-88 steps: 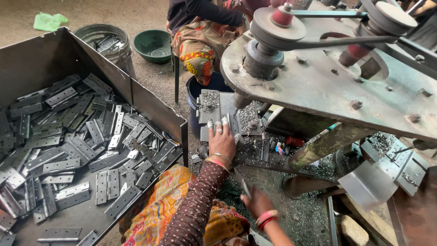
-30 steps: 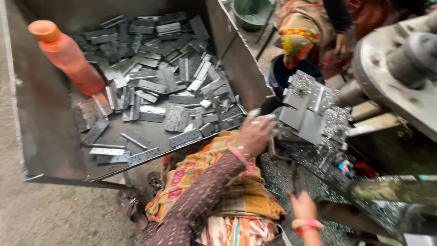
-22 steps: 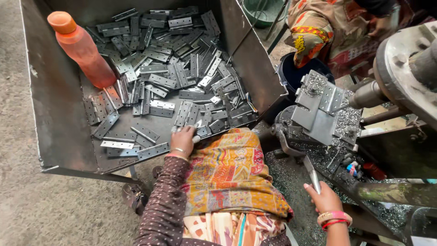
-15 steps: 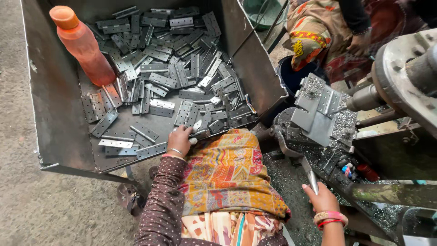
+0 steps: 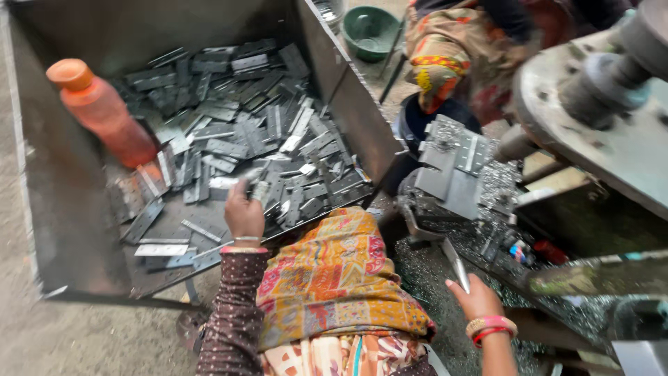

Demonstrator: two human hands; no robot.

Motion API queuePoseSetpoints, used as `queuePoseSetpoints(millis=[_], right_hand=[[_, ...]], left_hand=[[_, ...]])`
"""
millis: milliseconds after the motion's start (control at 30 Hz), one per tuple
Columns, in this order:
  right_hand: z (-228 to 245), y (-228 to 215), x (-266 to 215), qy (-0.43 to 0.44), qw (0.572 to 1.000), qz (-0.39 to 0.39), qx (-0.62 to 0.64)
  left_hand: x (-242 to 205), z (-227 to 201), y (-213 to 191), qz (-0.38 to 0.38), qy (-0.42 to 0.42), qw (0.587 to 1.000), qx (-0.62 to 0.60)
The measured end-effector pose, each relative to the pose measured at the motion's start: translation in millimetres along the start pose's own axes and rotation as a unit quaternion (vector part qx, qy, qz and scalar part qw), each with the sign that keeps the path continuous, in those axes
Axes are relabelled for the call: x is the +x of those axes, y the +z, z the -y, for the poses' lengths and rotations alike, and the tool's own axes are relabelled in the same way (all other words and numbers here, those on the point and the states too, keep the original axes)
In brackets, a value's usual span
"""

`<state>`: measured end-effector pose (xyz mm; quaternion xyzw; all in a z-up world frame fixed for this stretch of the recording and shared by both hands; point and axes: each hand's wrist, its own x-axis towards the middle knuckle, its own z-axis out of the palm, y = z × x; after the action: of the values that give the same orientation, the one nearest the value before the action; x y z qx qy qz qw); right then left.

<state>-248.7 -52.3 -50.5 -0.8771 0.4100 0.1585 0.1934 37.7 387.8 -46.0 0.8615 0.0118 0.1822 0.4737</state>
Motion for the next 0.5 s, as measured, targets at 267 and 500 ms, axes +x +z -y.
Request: queuePoseSetpoints(millis=[267,500], right_hand=[[-4,12,2,-0.035,0.998,-0.04,-0.026],[6,3,-7,-0.056,0.996,-0.064,-0.029]], left_hand=[[-47,-195,125,0.175,0.216,0.949,-0.15],[-83,-240,192,0.164,0.431,0.877,0.138]])
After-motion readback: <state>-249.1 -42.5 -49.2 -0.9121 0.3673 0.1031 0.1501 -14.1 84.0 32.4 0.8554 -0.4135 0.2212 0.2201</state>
